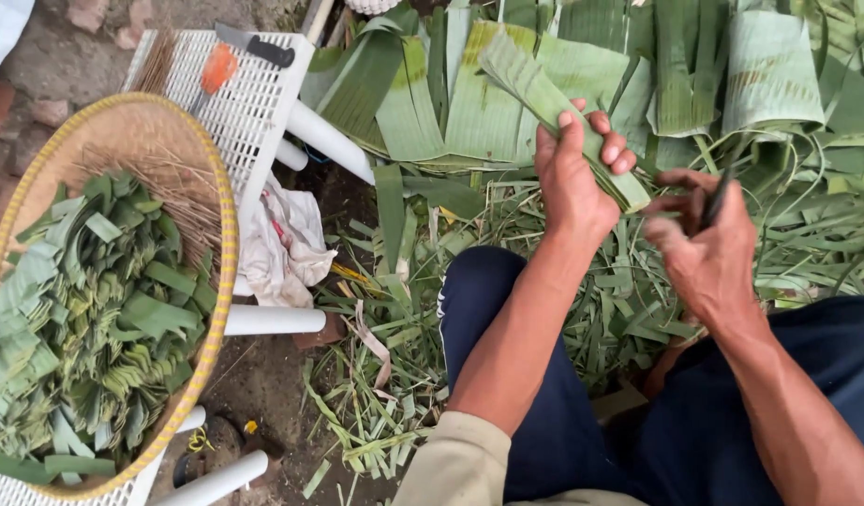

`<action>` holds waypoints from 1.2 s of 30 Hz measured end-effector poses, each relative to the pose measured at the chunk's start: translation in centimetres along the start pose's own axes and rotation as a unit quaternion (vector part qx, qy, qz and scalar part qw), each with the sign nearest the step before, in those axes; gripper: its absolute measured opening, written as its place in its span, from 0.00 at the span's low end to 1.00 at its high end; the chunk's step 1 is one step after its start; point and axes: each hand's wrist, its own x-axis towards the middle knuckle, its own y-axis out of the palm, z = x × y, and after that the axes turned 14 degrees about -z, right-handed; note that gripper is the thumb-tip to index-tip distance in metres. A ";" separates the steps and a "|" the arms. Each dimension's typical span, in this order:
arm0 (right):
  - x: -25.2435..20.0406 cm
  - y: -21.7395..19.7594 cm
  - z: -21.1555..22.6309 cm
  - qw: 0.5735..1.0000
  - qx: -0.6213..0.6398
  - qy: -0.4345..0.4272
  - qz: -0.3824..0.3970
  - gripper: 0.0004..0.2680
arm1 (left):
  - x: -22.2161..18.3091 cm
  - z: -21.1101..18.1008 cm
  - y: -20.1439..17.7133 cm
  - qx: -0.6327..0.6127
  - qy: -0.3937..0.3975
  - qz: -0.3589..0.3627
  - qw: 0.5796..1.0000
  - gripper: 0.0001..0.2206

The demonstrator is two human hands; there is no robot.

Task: Tearing banana leaves into uniform strips and trimming them with a knife before placing them in a basket.

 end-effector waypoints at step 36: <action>-2.0 -1.1 -5.2 0.906 -0.344 -0.245 0.036 0.12 | 1.9 -0.4 -2.4 -0.142 -0.229 -0.070 0.960 0.09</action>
